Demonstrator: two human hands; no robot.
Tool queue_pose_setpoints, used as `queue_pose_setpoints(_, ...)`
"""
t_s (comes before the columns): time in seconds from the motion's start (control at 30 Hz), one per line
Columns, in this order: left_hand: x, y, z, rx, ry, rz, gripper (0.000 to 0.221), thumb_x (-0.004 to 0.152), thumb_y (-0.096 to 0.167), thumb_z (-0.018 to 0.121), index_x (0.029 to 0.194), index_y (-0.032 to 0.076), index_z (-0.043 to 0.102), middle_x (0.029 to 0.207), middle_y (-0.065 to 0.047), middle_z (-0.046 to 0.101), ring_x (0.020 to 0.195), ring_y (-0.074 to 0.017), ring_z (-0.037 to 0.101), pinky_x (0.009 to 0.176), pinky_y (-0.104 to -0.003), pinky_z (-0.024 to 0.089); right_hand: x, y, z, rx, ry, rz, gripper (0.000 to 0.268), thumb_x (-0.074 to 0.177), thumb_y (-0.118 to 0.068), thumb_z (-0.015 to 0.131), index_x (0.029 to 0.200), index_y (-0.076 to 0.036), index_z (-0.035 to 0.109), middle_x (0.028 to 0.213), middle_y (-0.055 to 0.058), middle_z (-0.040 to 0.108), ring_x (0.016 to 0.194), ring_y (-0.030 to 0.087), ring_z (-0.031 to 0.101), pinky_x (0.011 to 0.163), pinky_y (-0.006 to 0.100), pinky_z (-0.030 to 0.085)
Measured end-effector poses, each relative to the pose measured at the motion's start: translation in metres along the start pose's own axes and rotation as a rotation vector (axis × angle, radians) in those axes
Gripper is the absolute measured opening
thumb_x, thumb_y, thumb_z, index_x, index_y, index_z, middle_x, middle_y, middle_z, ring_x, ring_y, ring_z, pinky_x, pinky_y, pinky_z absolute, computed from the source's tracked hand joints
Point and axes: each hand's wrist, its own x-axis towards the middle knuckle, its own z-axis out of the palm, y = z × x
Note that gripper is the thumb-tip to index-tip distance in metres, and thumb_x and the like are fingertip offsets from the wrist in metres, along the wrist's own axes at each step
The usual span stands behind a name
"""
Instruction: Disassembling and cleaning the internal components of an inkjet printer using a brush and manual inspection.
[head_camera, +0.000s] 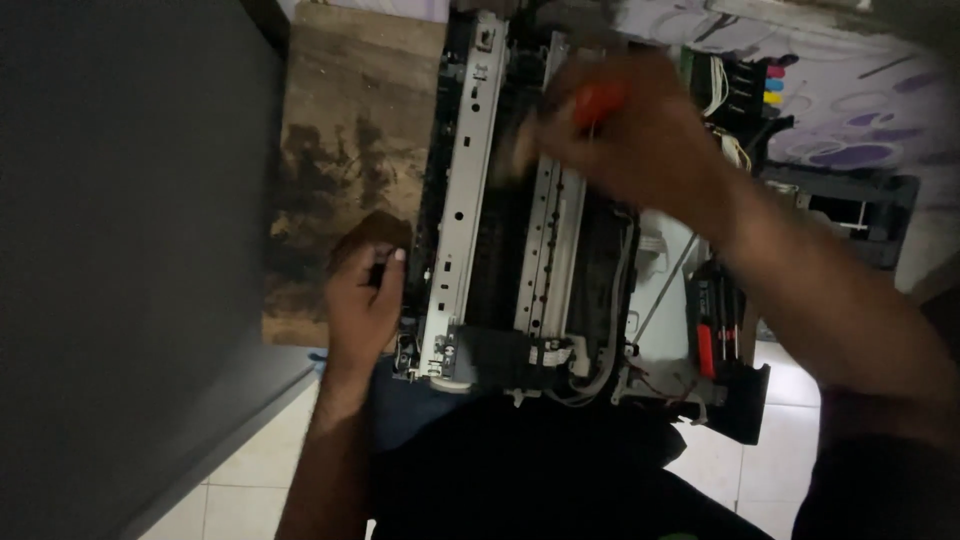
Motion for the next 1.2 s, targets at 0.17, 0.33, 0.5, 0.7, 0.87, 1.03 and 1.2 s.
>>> queue_pose_setpoints(0.17,0.000,0.004,0.002,-0.007,-0.007,-0.003,0.016,0.104,0.014,0.063,0.102,0.002,0.072,0.094,-0.009,0.074,0.092,-0.0190,0.068,0.082,-0.032,0.052,-0.011,-0.001,0.023,0.240,-0.414,-0.132,0.022,0.096,-0.025,0.071,0.079,-0.011,0.074,0.068,0.000,0.072,0.047,0.006,0.066,0.038,0.016,0.045)
queue_pose_setpoints(0.33,0.001,0.011,0.001,-0.089,-0.025,-0.008,0.015,0.105,0.008,0.060,0.110,0.002,0.072,0.101,-0.008,0.074,0.097,-0.0203,0.068,0.089,-0.033,0.054,0.006,0.016,-0.001,-0.133,0.100,0.062,0.009,0.107,-0.014,0.074,0.109,-0.005,0.071,0.086,0.010,0.074,0.064,0.013,0.070,0.046,0.020,0.051)
queue_pose_setpoints(0.5,0.005,0.005,0.000,-0.042,0.000,0.018,0.016,0.105,0.009,0.062,0.094,0.001,0.071,0.087,-0.015,0.069,0.087,-0.0266,0.066,0.079,-0.040,0.055,-0.014,0.005,0.012,0.282,-0.148,-0.167,0.012,0.098,-0.013,0.074,0.087,-0.007,0.072,0.069,0.005,0.069,0.053,0.009,0.061,0.050,0.023,0.047)
queue_pose_setpoints(0.7,-0.001,0.009,0.003,-0.066,-0.004,0.002,0.008,0.102,0.006,0.063,0.099,0.003,0.069,0.094,-0.007,0.071,0.091,-0.0184,0.066,0.084,-0.032,0.053,-0.002,0.039,0.000,0.053,0.016,-0.316,0.009,0.103,-0.007,0.072,0.104,0.002,0.071,0.092,0.016,0.075,0.072,0.020,0.075,0.052,0.024,0.057)
queue_pose_setpoints(0.87,0.001,0.013,0.000,-0.070,0.006,0.017,0.012,0.102,0.008,0.064,0.106,0.002,0.074,0.096,-0.007,0.075,0.092,-0.0182,0.069,0.084,-0.031,0.055,-0.013,0.033,0.007,0.041,0.023,-0.488,0.020,0.104,-0.020,0.066,0.101,-0.002,0.071,0.085,0.011,0.074,0.067,0.018,0.074,0.055,0.028,0.057)
queue_pose_setpoints(1.03,0.001,0.010,0.001,-0.032,0.005,0.033,0.012,0.102,0.008,0.064,0.096,0.002,0.072,0.090,-0.007,0.071,0.087,-0.0181,0.066,0.081,-0.032,0.054,-0.020,0.033,0.015,0.301,-0.326,-0.521,0.008,0.095,-0.017,0.070,0.097,-0.009,0.067,0.082,0.006,0.073,0.069,0.015,0.074,0.059,0.024,0.059)
queue_pose_setpoints(1.2,-0.001,0.010,0.001,-0.032,-0.009,-0.010,0.009,0.101,0.009,0.063,0.096,0.004,0.070,0.090,-0.006,0.069,0.088,-0.0177,0.064,0.080,-0.031,0.052,0.012,0.053,-0.015,-0.110,0.005,-0.043,0.023,0.102,-0.017,0.070,0.119,-0.002,0.070,0.113,0.019,0.074,0.094,0.028,0.076,0.067,0.030,0.063)
